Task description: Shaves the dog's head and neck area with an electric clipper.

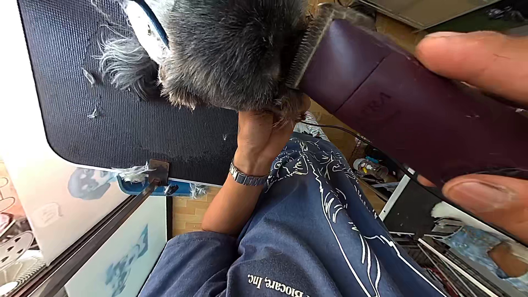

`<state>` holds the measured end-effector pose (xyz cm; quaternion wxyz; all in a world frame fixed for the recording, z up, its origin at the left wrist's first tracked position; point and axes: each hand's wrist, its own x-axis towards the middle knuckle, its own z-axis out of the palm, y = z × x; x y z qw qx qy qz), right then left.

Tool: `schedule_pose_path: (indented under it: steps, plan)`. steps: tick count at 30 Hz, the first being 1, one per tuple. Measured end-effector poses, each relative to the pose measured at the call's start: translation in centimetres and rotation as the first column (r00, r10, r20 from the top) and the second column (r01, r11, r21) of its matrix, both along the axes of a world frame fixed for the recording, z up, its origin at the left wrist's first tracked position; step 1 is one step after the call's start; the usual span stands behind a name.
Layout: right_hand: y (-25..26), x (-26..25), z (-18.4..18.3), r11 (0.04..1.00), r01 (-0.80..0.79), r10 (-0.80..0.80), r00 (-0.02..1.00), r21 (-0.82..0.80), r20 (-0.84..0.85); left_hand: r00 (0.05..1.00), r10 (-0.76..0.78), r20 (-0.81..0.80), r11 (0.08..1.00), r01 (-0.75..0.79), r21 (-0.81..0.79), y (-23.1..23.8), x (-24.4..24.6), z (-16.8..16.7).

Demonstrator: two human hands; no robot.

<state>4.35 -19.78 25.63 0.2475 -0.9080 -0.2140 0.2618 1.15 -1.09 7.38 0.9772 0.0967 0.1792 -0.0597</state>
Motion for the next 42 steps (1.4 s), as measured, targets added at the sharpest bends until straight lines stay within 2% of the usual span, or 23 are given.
schedule_pose_path:
  steps: [3, 5, 7, 9, 11, 14, 17, 18, 21, 23, 26, 29, 32, 34, 35, 36, 37, 38, 39, 40, 41, 42]
  plan:
    - [0.6, -1.1, -0.1, 0.992, -0.116, 0.119, 0.991, -0.054, 0.062, 0.999, -0.046, -0.015, 0.999, 0.047, 0.026, 0.5, -1.4, 0.5]
    - [0.1, -1.8, 0.3, 0.989, -0.142, 0.142, 0.990, -0.039, -0.011, 0.995, -0.099, -0.026, 0.989, 0.101, 0.109, 1.1, -2.3, 0.6]
    - [-0.9, -1.6, 1.0, 0.992, -0.124, 0.120, 0.983, -0.017, -0.142, 0.997, -0.071, -0.019, 0.988, 0.073, 0.135, 1.1, -2.3, 0.7]
    - [-1.6, -0.7, 1.5, 0.998, 0.013, 0.009, 0.946, 0.064, -0.323, 0.998, -0.009, -0.070, 0.998, 0.013, 0.061, 0.5, -1.4, 0.7]
    - [-2.1, 0.1, 1.6, 0.965, 0.206, -0.107, 0.873, 0.161, -0.476, 0.996, -0.009, -0.089, 0.999, 0.012, 0.035, 0.2, -1.0, 0.3]
    - [-1.8, 0.4, 1.2, 0.926, 0.328, -0.162, 0.793, 0.187, -0.587, 0.997, -0.017, -0.073, 1.000, 0.017, 0.008, 0.3, -1.1, -0.1]
    - [-1.4, 0.5, 0.7, 0.851, 0.495, -0.232, 0.655, 0.176, -0.719, 0.999, 0.012, -0.032, 1.000, -0.012, 0.023, 0.2, -1.3, 0.0]
    - [-0.9, 0.7, 0.5, 0.820, 0.544, -0.265, 0.637, 0.178, -0.723, 1.000, 0.015, -0.006, 1.000, -0.015, 0.007, 0.3, -1.4, -0.1]
    - [-1.0, 0.2, -0.8, 0.809, 0.502, -0.210, 0.733, 0.306, -0.647, 1.000, 0.016, 0.005, 1.000, -0.016, 0.002, 0.7, -2.1, -0.5]
    - [-0.5, -0.1, -1.1, 0.779, 0.553, -0.237, 0.697, 0.295, -0.677, 1.000, 0.009, 0.004, 1.000, -0.010, 0.024, 1.0, -2.9, -0.6]
    - [0.3, -0.4, -0.5, 0.733, 0.653, -0.310, 0.570, 0.191, -0.761, 0.999, -0.035, -0.006, 0.990, 0.036, 0.139, 1.3, -3.6, 0.2]
    - [0.8, -0.2, -0.4, 0.720, 0.667, -0.309, 0.553, 0.190, -0.774, 0.998, -0.058, 0.006, 0.981, 0.056, 0.185, 1.4, -3.6, 0.3]
    - [0.9, 0.3, -0.4, 0.772, 0.620, -0.308, 0.556, 0.139, -0.772, 0.996, -0.083, -0.020, 0.974, 0.085, 0.209, 1.9, -3.5, 0.9]
    - [0.8, 0.1, -0.5, 0.771, 0.619, -0.286, 0.547, 0.150, -0.787, 0.994, -0.084, -0.072, 0.984, 0.094, 0.151, 2.2, -3.9, 0.4]
    - [0.7, 0.0, -0.6, 0.773, 0.617, -0.267, 0.530, 0.149, -0.805, 0.998, -0.059, -0.022, 0.998, 0.059, 0.031, 2.1, -4.9, -2.0]
    - [1.1, 0.1, -0.2, 0.746, 0.658, -0.305, 0.479, 0.106, -0.823, 0.948, -0.006, 0.319, 0.996, 0.035, -0.085, 1.7, -6.5, -7.6]
    - [1.5, 0.3, 0.1, 0.722, 0.689, -0.332, 0.434, 0.071, -0.838, 0.903, 0.041, 0.428, 0.991, 0.018, -0.132, 1.2, -7.1, -10.2]
    - [1.6, 0.4, 0.3, 0.703, 0.709, -0.344, 0.402, 0.051, -0.848, 0.874, 0.059, 0.483, 0.987, 0.020, -0.158, 1.1, -6.6, -10.5]
    - [1.7, 0.5, 0.3, 0.703, 0.710, -0.341, 0.388, 0.041, -0.856, 0.910, 0.028, 0.415, 0.993, 0.022, -0.114, 1.6, -5.9, -7.9]
    - [1.6, 0.5, 0.2, 0.705, 0.708, -0.330, 0.375, 0.038, -0.867, 0.997, -0.034, 0.073, 0.999, 0.034, 0.012, 2.3, -4.9, -2.1]
    - [1.6, 0.5, 0.1, 0.701, 0.712, -0.326, 0.371, 0.041, -0.870, 0.998, -0.063, -0.029, 0.991, 0.066, 0.116, 2.6, -4.1, 0.5]
    - [1.6, 0.6, 0.0, 0.698, 0.715, -0.315, 0.367, 0.048, -0.875, 0.998, -0.060, -0.034, 0.989, 0.064, 0.132, 2.5, -4.1, 0.5]
